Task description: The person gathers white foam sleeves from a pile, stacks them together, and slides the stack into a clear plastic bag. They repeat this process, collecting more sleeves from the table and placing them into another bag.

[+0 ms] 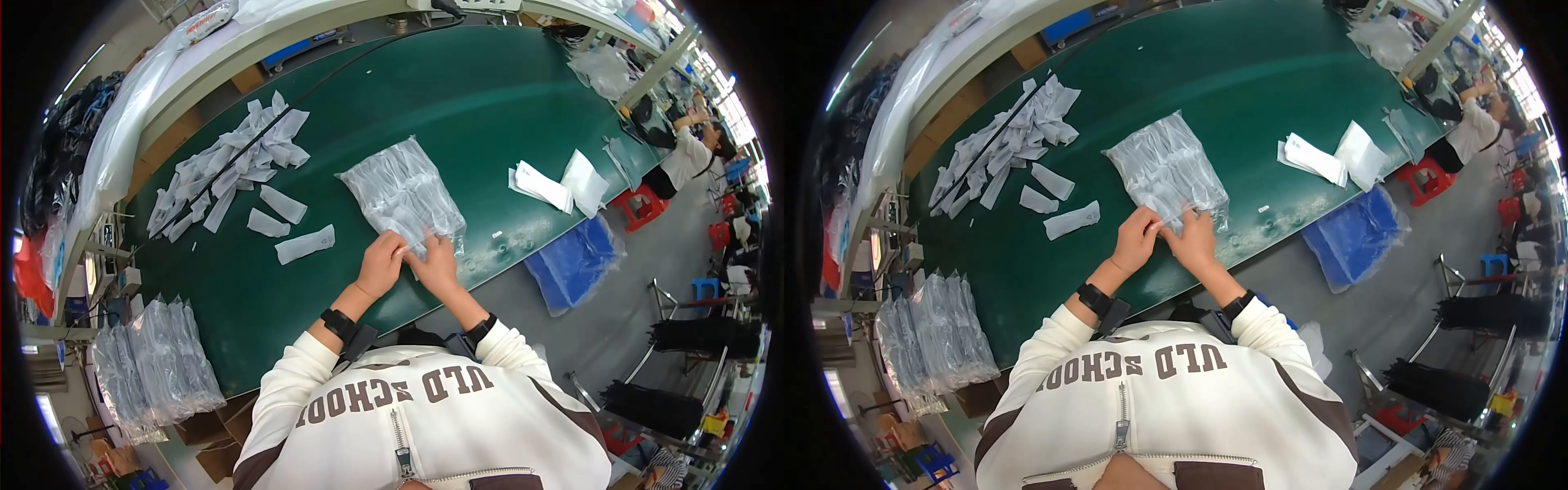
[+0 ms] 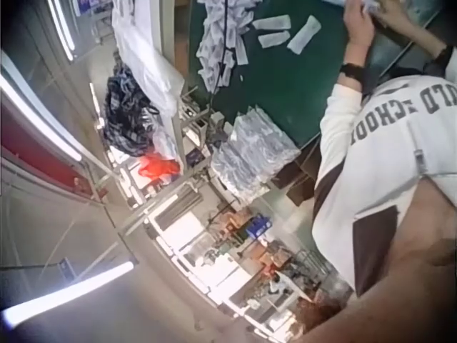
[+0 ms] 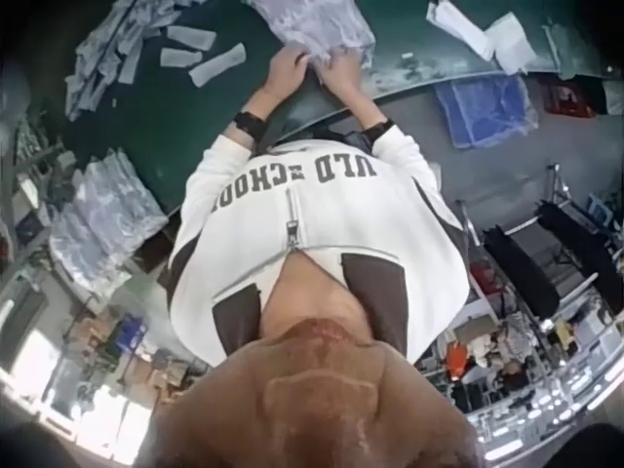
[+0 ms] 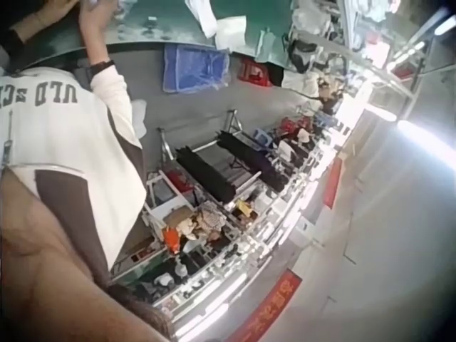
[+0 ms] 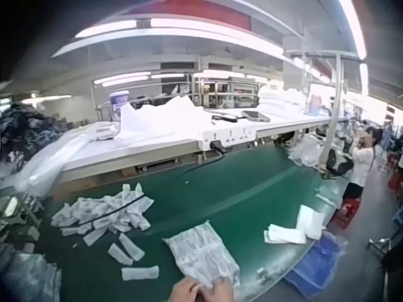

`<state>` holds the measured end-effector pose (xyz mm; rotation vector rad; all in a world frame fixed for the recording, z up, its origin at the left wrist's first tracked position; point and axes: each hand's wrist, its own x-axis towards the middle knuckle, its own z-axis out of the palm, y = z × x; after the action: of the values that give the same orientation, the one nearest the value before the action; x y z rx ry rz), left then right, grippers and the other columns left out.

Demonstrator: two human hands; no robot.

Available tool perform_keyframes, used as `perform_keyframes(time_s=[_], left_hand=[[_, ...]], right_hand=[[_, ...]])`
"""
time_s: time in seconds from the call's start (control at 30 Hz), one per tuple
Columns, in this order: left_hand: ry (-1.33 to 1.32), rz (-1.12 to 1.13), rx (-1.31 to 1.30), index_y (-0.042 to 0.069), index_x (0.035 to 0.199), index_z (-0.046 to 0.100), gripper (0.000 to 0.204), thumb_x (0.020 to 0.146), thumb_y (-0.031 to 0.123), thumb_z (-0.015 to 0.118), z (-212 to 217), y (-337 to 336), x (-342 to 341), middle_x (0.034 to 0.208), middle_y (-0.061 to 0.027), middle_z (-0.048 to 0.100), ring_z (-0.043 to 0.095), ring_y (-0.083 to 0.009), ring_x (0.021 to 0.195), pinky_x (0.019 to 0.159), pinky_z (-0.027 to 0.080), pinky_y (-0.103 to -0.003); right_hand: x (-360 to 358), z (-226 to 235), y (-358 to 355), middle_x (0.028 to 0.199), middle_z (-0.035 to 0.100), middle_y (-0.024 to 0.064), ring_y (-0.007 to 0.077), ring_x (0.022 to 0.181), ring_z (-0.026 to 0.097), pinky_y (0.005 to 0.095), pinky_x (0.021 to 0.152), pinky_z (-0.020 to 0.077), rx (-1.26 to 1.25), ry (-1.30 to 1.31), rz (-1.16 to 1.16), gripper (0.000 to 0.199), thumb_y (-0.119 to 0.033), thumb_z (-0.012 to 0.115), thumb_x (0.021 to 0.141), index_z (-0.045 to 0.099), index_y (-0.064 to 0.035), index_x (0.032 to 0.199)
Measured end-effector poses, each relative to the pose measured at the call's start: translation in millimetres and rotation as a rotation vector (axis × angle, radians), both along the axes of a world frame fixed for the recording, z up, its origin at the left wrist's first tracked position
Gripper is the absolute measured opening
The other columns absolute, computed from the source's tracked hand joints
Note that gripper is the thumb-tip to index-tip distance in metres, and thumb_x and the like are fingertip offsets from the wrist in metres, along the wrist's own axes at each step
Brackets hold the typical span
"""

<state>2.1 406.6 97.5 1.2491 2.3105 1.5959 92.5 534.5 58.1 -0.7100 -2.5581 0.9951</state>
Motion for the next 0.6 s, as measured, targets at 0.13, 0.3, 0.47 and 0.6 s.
perform_keyframes(time_s=[0.13,0.3,0.47,0.6], left_hand=[[0.139,-0.081,-0.027,0.000,0.085,0.054,0.007,0.085,0.002,0.061,4.7,1.5,0.8,0.082,-0.0163,0.054,0.057,-0.0343,0.076,0.067,0.047,-0.039],[0.233,-0.185,-0.021,-0.001,0.086,0.054,0.009,0.085,0.004,0.062,2.1,-2.7,5.7,0.083,-0.0177,0.054,0.056,-0.0374,0.077,0.068,0.047,-0.042],[0.221,-0.190,-0.042,-0.001,0.085,0.052,0.011,0.085,0.004,0.062,-4.5,-10.2,-0.2,0.081,-0.0179,0.052,0.055,-0.0386,0.075,0.068,0.047,-0.043],[0.025,-0.202,-0.262,0.000,0.093,0.056,0.013,0.084,0.006,0.063,1.0,-5.8,-9.7,0.099,-0.0196,0.059,0.060,-0.0412,0.096,0.080,0.050,-0.044]], right_hand=[[-28.0,-6.4,-9.4,0.106,0.055,0.0278,0.0474,0.099,0.055,0.0500,0.083,0.0503,0.142,-0.063,0.006,0.072,-0.033,0.075,0.079,0.049,0.0007,0.137],[-58.6,-19.7,-24.1,0.112,0.052,0.0312,0.0454,0.097,0.053,0.0491,0.087,0.0468,0.307,-0.042,0.010,0.085,-0.035,0.070,0.082,0.033,0.0055,0.146],[-60.9,-22.1,-25.8,0.128,0.048,0.0350,0.0479,0.110,0.051,0.0503,0.091,0.0457,0.358,-0.051,0.087,0.081,-0.035,0.065,0.086,0.030,0.0066,0.146],[-42.1,-29.0,-4.0,0.137,0.043,0.0366,0.0501,0.119,0.048,0.0526,0.097,0.0420,0.437,0.054,0.279,0.074,-0.032,0.063,0.088,0.034,0.0087,0.143]])
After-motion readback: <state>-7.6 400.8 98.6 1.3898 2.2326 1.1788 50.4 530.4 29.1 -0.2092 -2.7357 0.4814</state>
